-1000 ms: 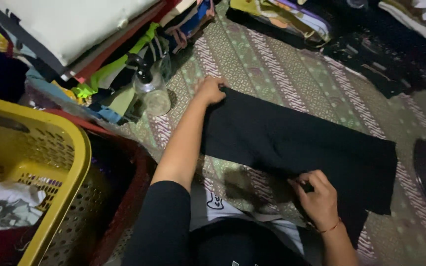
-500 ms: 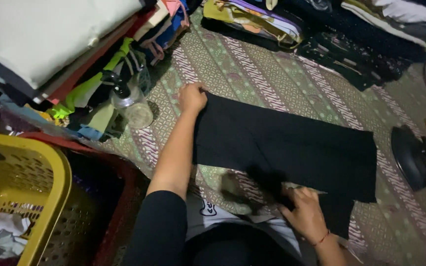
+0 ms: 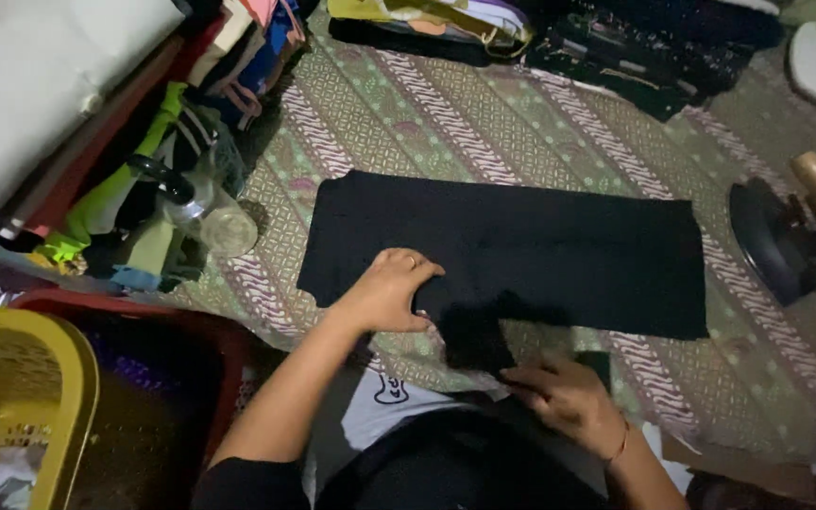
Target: The person irons a black t-shirt on a patterned table using a vintage-style iron. They smooth the fabric, iron the sleeves and body, and then fold the shirt into a neat rectangle before placing it on a stack of other clothes.
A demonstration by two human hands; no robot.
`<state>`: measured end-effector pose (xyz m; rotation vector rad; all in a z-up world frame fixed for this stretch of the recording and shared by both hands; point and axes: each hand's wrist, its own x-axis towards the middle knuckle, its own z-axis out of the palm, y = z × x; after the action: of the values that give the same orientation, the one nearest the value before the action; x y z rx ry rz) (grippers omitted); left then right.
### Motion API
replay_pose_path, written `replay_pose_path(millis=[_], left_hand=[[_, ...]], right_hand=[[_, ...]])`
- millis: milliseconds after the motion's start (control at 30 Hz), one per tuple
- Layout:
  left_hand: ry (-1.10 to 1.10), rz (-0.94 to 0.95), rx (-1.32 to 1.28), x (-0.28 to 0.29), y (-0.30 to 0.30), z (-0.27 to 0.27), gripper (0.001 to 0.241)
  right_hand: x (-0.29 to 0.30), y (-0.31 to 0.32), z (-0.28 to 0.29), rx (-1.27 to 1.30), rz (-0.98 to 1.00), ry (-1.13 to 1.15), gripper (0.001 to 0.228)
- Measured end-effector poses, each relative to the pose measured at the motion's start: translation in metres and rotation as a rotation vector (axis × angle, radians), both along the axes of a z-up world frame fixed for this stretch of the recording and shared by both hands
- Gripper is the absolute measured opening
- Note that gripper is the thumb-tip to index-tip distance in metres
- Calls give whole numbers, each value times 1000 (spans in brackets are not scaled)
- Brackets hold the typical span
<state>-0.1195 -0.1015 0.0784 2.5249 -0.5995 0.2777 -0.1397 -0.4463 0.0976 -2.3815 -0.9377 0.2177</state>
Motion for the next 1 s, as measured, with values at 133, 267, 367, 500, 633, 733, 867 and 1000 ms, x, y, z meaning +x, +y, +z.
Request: replay_pose_path(millis=[133,267,367,500,633,733,867,1000], left_hand=[[-207,74,10,1,-7,-12,55],[-251,66,2,7,-6,-17,30],[-299,67,4,9,-4,-15,20],[-356,116,99,11,0,-21,17],[-340,154,131,14,10,-28,14],[-348,158,89,19,20,-35,11],[-258,136,3,26,31,-32,21],[-102,162,-76,38,47,-35,21]], right_hand=[[7,11,15,-16,224,-40,27],[7,10,51,-177,20,-16,58],[13,-4,58,-385,-85,129,73],[14,-78,-15,243,277,-377,50],[-3,-96,-8,-270,217,-141,49],[-9,-99,22,-272,220,-182,61],[4,-104,69,-435,-325,488,48],[43,-163,53,-429,-306,214,30]])
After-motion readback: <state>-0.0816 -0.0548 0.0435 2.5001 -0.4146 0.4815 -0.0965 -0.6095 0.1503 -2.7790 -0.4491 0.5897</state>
